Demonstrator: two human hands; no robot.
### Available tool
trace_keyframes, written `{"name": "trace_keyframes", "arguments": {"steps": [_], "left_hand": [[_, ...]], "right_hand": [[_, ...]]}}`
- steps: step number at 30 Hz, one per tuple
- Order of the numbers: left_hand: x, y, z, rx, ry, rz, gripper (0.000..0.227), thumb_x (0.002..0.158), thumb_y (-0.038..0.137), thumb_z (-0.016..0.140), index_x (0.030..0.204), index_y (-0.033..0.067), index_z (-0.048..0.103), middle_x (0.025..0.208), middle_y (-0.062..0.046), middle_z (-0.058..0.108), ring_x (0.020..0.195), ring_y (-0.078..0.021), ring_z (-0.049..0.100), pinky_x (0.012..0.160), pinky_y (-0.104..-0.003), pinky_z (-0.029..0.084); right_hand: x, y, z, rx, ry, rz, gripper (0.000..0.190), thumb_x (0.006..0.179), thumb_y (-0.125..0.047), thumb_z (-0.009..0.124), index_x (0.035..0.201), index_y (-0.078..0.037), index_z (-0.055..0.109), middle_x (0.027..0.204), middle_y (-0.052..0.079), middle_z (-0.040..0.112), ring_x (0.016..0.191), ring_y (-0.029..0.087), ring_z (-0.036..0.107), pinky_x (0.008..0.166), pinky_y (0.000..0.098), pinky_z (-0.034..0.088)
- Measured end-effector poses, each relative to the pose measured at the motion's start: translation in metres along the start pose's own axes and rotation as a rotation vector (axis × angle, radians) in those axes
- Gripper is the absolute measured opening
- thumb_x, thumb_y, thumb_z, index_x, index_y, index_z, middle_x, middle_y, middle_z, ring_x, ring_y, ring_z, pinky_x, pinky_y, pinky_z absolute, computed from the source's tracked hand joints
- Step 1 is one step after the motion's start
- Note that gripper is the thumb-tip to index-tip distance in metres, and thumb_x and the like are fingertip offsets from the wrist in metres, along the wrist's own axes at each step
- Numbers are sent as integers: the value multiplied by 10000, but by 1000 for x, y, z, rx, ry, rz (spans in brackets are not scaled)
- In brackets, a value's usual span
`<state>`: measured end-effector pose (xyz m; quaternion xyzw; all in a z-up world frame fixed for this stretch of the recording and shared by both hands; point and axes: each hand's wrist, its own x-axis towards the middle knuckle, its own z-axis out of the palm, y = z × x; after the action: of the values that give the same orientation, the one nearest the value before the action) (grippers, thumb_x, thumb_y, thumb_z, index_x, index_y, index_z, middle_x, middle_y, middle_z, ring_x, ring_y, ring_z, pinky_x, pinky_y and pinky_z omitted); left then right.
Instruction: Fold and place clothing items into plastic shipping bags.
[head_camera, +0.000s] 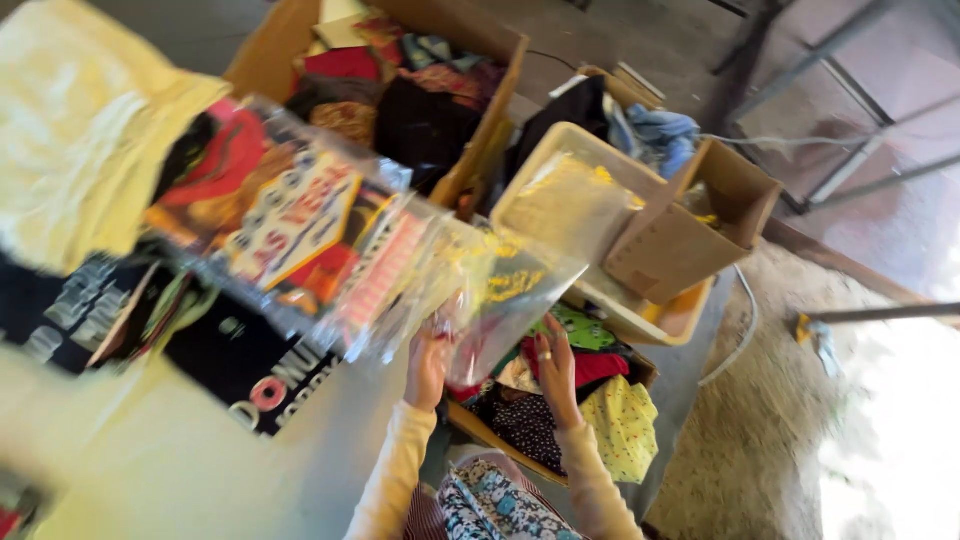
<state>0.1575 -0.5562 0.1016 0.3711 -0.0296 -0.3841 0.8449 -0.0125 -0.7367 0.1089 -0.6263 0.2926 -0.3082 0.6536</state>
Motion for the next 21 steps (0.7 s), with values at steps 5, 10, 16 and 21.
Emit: {"name": "trace_keyframes", "arguments": {"steps": [5, 10, 16, 21], "left_hand": [[-111, 125, 33, 71, 53, 312, 426, 989, 162, 533, 1376, -12, 572, 1501, -177, 533, 1386, -392, 505, 1097, -581, 446], [-220, 161, -30, -41, 345, 641, 222, 955, 129, 563, 1172, 83, 579, 1451, -252, 554, 1371, -441, 526, 1081, -627, 474], [-349, 74, -235, 112, 1122, 1081, 178, 1014, 10, 589, 944, 76, 438, 1210, -192, 657, 1241, -306, 644, 1029, -439, 525], [-431, 34, -292, 146, 1400, 946, 303, 941, -44, 714, 987, 90, 446, 979, -104, 581, 887, -160, 576, 825, -330, 549]], "right_hand": [[-67, -63, 86, 104, -259, 175, 656, 1034, -318, 541, 1591, -53, 317, 1499, 149, 494, 1218, 243, 579, 982, 359, 498], [-125, -153, 180, -108, -818, -54, 818, 999, -419, 625, 1597, -46, 209, 1651, 180, 294, 1431, 324, 460, 1117, 471, 422], [-215, -67, 293, -876, -1311, -626, 942, 884, -601, 667, 1615, -139, 294, 1675, 201, 228, 1526, 414, 262, 1187, 669, 163], [-240, 45, 345, -1153, -1225, -802, 891, 867, -581, 668, 1596, -221, 302, 1679, 189, 156, 1548, 395, 161, 1152, 750, 104]]}}
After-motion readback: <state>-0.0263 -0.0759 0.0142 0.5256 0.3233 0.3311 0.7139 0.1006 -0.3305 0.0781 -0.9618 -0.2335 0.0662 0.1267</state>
